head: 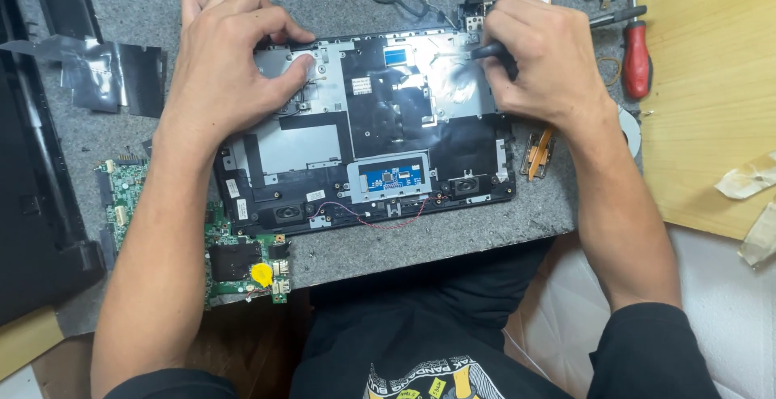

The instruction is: Cleaning and reassembling internal components of a laptop, including the motherboard and cooling area.

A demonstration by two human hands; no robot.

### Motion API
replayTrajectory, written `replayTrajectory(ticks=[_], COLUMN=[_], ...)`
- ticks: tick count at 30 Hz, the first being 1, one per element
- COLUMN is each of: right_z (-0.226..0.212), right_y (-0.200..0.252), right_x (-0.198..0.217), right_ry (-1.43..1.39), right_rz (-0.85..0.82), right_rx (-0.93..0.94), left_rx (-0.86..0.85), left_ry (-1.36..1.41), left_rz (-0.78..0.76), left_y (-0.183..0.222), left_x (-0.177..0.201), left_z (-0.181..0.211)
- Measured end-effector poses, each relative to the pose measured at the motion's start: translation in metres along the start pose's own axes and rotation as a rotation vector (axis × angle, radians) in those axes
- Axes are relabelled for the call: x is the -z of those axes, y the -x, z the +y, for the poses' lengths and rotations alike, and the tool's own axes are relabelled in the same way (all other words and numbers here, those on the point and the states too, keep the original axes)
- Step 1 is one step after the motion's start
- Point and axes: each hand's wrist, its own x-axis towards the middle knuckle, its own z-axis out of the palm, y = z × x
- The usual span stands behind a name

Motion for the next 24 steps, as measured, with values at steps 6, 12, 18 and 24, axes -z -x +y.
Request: replayTrajectory(ticks=[6,12,18,24], right_z=[-0.048,-0.053,-0.047,-0.042], right_y=[-0.008,-0.003,-0.001,-0.004], right_x=[0.006,0.001,-0.004,-0.005], right_ry=[0.029,0.111,0.097,0.078], right_rz=[-0.034,-0.045,-0.012,0.007], right_rx=[-0.096,-0.174,-0.171,-0.179], left_rx=[0.008,0.003,-0.002,-0.010], left_ry=[0.003,0.002,-0.001,-0.010], left_rz=[-0.013,-0.004,-0.004,0.003], left_y=[0.001,0.000,0.001,0.000], left_x=[0.000,0.001,0.000,0.000], left_z=[0.000,-0.001,0.000,-0.001])
